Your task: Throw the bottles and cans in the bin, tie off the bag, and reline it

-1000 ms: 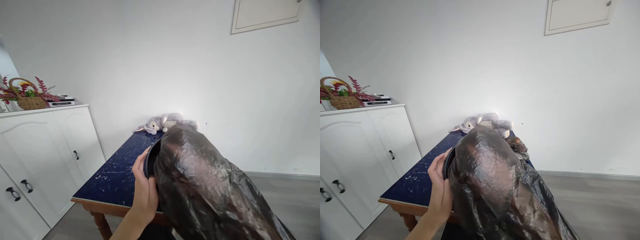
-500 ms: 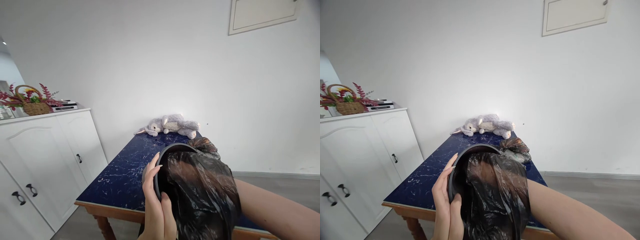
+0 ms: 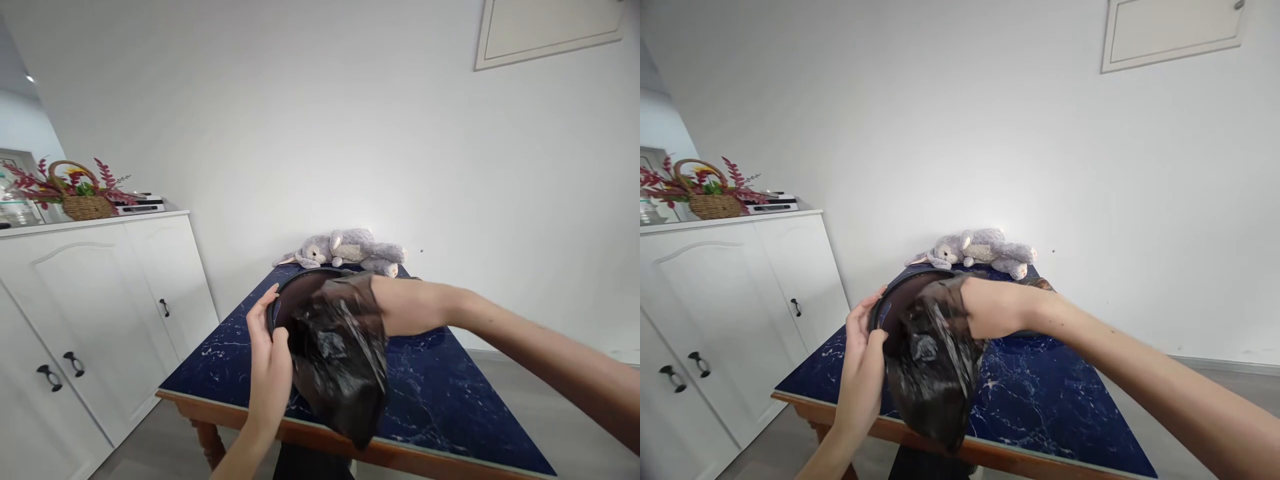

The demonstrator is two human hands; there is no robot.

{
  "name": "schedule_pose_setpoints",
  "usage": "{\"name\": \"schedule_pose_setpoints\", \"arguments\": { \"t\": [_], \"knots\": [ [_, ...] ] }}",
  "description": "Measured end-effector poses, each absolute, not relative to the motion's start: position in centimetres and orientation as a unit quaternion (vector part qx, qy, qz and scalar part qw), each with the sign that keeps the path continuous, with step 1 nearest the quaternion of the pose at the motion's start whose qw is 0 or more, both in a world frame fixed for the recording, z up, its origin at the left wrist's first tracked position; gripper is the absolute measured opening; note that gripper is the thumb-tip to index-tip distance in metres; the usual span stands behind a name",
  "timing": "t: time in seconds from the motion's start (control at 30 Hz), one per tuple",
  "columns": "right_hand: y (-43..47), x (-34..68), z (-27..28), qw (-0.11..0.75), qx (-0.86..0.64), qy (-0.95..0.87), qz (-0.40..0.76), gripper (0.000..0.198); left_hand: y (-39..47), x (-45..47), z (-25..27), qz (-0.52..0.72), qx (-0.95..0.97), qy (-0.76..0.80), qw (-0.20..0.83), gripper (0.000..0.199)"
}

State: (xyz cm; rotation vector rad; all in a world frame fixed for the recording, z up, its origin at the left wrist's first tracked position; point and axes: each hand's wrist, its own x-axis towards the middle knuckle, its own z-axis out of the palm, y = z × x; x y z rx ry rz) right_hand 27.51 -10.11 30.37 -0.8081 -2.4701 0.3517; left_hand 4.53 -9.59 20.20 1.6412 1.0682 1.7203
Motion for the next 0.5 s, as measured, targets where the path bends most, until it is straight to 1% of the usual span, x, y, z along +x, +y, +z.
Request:
{"name": "schedule_pose_setpoints", "arguments": {
  "t": [0.07,0.17,0.2,0.27,0.33,0.4,0.47,0.5],
  "knots": [
    [-10.2,27.9,31.4,0.255,-0.311,-0.910,0.102,0.042,-7.9,3.8,20.1,0.628,0.599,0.412,0.278,0.045],
    [-9.3,28.1,31.4,0.301,-0.337,-0.887,0.094,0.061,-5.3,3.1,20.1,0.618,0.596,0.421,0.294,0.040],
    [-8.8,28.1,31.2,0.303,-0.336,-0.886,0.096,0.062,-4.7,3.0,20.2,0.611,0.599,0.424,0.298,0.039],
    [-7.6,27.8,30.5,0.286,-0.336,-0.893,0.086,0.054,-3.8,2.7,20.6,0.592,0.613,0.436,0.290,0.039],
    [-6.4,27.4,29.7,0.258,-0.346,-0.899,0.069,0.040,-3.6,2.6,21.3,0.580,0.637,0.451,0.231,0.041],
    [-5.1,26.7,29.1,0.250,-0.344,-0.902,0.072,0.031,-3.8,2.7,22.4,0.595,0.669,0.431,0.114,0.037],
    [-3.9,25.9,28.6,0.267,-0.325,-0.902,0.098,0.025,-4.3,2.9,23.7,0.608,0.710,0.356,-0.006,0.025],
    [-3.2,25.5,28.4,0.277,-0.312,-0.902,0.113,0.024,-4.5,3.0,24.4,0.597,0.741,0.305,-0.044,0.021]
  ]
}}
